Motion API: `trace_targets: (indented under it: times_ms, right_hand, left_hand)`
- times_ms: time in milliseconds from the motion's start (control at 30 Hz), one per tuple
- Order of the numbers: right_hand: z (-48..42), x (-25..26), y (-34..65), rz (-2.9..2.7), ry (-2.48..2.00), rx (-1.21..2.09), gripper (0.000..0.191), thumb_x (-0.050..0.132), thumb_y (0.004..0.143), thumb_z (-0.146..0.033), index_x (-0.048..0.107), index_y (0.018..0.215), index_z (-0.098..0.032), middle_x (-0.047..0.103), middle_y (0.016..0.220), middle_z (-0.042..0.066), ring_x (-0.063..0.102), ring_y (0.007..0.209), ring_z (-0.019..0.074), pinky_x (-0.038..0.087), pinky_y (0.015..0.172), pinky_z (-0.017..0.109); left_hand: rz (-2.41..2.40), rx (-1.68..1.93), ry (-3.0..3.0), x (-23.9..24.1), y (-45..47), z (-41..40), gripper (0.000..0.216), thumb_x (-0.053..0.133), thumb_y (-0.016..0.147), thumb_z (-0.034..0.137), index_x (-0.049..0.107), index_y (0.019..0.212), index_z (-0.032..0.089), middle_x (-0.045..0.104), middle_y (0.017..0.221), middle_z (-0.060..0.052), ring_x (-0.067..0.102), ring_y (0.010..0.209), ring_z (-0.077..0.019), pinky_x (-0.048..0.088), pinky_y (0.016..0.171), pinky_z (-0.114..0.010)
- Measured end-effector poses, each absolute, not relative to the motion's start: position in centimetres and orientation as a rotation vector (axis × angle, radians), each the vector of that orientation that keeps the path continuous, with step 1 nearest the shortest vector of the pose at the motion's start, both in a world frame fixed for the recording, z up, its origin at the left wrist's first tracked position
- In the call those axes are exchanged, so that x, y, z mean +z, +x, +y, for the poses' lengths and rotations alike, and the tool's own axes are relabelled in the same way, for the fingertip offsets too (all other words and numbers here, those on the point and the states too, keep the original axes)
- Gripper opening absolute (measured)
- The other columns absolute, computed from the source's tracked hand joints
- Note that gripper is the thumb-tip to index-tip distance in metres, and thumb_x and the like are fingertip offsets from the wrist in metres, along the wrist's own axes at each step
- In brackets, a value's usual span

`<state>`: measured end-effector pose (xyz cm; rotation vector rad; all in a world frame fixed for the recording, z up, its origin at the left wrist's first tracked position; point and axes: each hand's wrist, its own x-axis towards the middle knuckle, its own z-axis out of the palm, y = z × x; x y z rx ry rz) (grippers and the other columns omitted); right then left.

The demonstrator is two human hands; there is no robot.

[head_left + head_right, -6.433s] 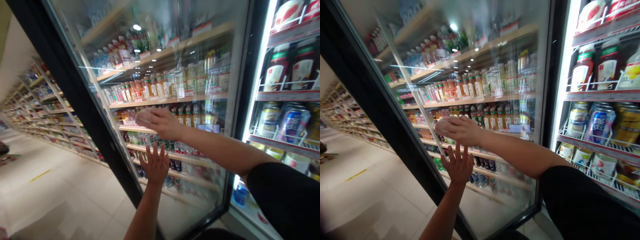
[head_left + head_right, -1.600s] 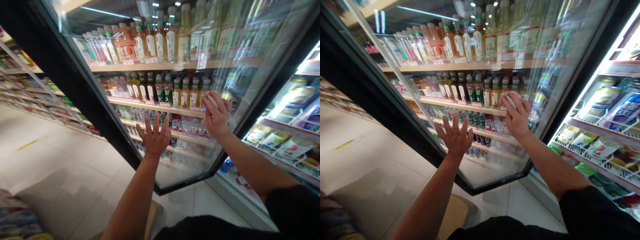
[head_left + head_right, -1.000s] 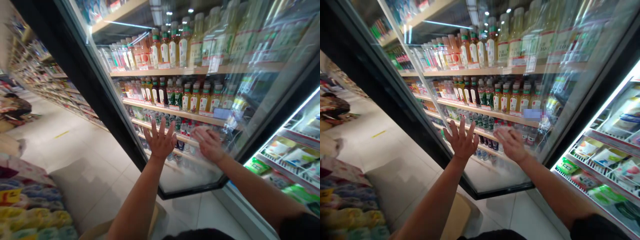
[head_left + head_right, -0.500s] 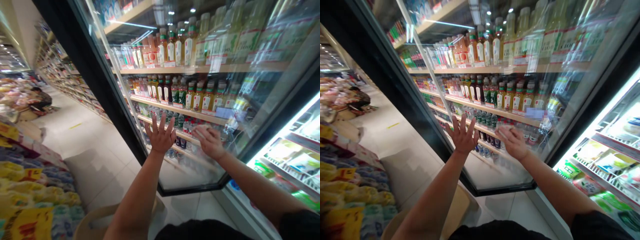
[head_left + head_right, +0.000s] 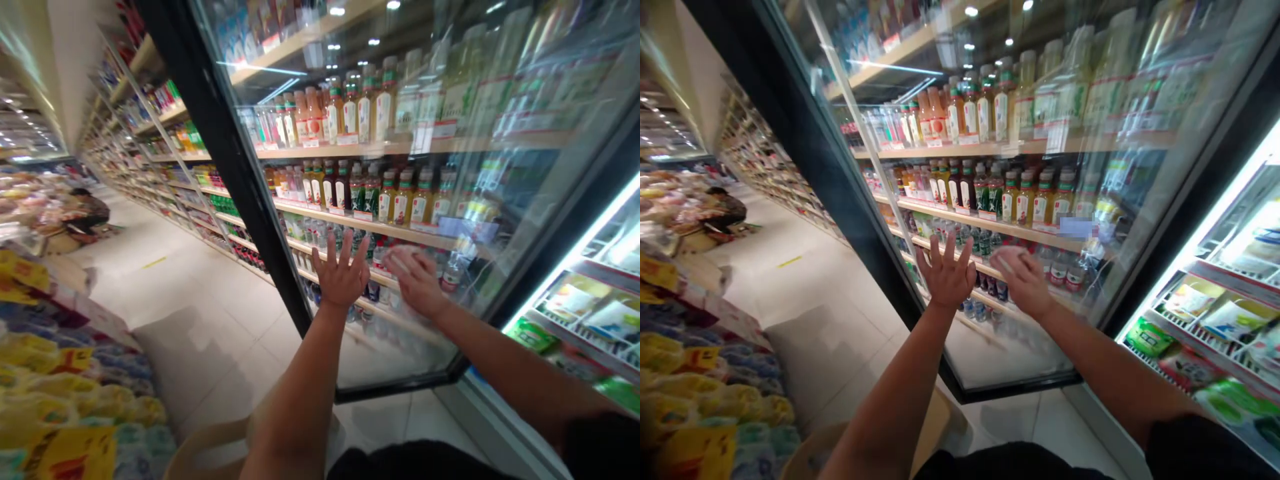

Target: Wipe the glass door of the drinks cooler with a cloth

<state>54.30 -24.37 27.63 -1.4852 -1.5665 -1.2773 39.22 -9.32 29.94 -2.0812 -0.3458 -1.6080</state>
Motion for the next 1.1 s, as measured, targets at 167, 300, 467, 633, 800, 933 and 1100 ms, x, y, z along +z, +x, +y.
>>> trace_targets:
  times_ms: [167, 300, 467, 633, 800, 933, 1100]
  right_hand:
    - [-23.5, 29.4, 53.4, -1.727, -1.526, -1.257, 0.054, 0.048, 0.094, -0.009, 0.052, 0.143, -0.031, 0.063, 0.138, 0.003, 0.057, 0.120, 0.0182, 0.045, 0.102, 0.036]
    - [-22.3, 34.4, 53.4, -1.242, -1.508, -1.346, 0.052, 0.049, 0.095, -0.013, 0.051, 0.144, -0.027, 0.052, 0.149, 0.009, 0.050, 0.133, 0.0240, 0.042, 0.107, 0.043]
    - [-22.1, 31.0, 51.5, -1.585, -1.497, -1.407, 0.049, 0.050, 0.095, -0.012, 0.054, 0.142, -0.027, 0.067, 0.132, 0.006, 0.058, 0.120, 0.0196, 0.046, 0.100, 0.036]
    - [-22.7, 33.4, 52.5, -1.475, -1.557, -1.370, 0.053, 0.048, 0.095, -0.010, 0.050, 0.145, -0.025, 0.058, 0.143, 0.008, 0.052, 0.130, 0.0204, 0.043, 0.105, 0.037]
    - [-22.4, 34.4, 53.1, -1.253, -1.554, -1.361, 0.052, 0.047, 0.095, -0.011, 0.050, 0.145, -0.026, 0.053, 0.147, 0.010, 0.048, 0.133, 0.0242, 0.040, 0.108, 0.044]
    - [-23.0, 29.1, 51.8, -1.693, -1.551, -1.335, 0.051, 0.048, 0.095, -0.012, 0.052, 0.144, -0.028, 0.065, 0.134, 0.005, 0.055, 0.118, 0.0195, 0.047, 0.098, 0.035]
    - [-23.0, 32.2, 52.7, -1.449, -1.627, -1.335, 0.055, 0.045, 0.096, -0.012, 0.046, 0.148, -0.029, 0.054, 0.146, 0.008, 0.049, 0.132, 0.0216, 0.043, 0.108, 0.040]
  left_hand:
    - [-0.321, -1.632, -2.107, 30.1, 39.0, -9.1, 0.056, 0.059, 0.089, 0.034, 0.051, 0.144, 0.030, 0.050, 0.150, -0.006, 0.013, 0.154, -0.0278, 0.002, 0.125, -0.056]
    - [-0.262, -1.687, -2.128, 30.1, 38.8, -9.0, 0.054, 0.056, 0.091, 0.032, 0.051, 0.144, 0.026, 0.052, 0.149, -0.007, 0.014, 0.154, -0.0276, 0.003, 0.126, -0.056]
    - [-0.207, -1.726, -2.135, 29.9, 38.7, -8.7, 0.052, 0.054, 0.092, 0.032, 0.052, 0.144, 0.024, 0.050, 0.150, -0.008, 0.019, 0.153, -0.0288, 0.006, 0.125, -0.057]
    - [-0.190, -1.730, -2.163, 30.0, 38.8, -8.4, 0.053, 0.052, 0.094, 0.034, 0.049, 0.146, 0.025, 0.049, 0.151, -0.009, 0.015, 0.154, -0.0278, 0.004, 0.125, -0.057]
    - [-0.202, -1.714, -2.152, 30.1, 38.9, -8.5, 0.052, 0.049, 0.095, 0.035, 0.050, 0.145, 0.024, 0.050, 0.150, -0.009, 0.014, 0.154, -0.0278, 0.003, 0.125, -0.057]
    - [-0.220, -1.690, -2.162, 30.2, 38.7, -8.6, 0.053, 0.052, 0.094, 0.035, 0.049, 0.146, 0.025, 0.050, 0.150, -0.008, 0.012, 0.155, -0.0272, 0.001, 0.126, -0.056]
    - [-0.213, -1.687, -2.147, 30.2, 38.8, -8.4, 0.055, 0.052, 0.094, 0.036, 0.047, 0.147, 0.025, 0.050, 0.150, -0.008, 0.012, 0.155, -0.0273, 0.002, 0.126, -0.056]
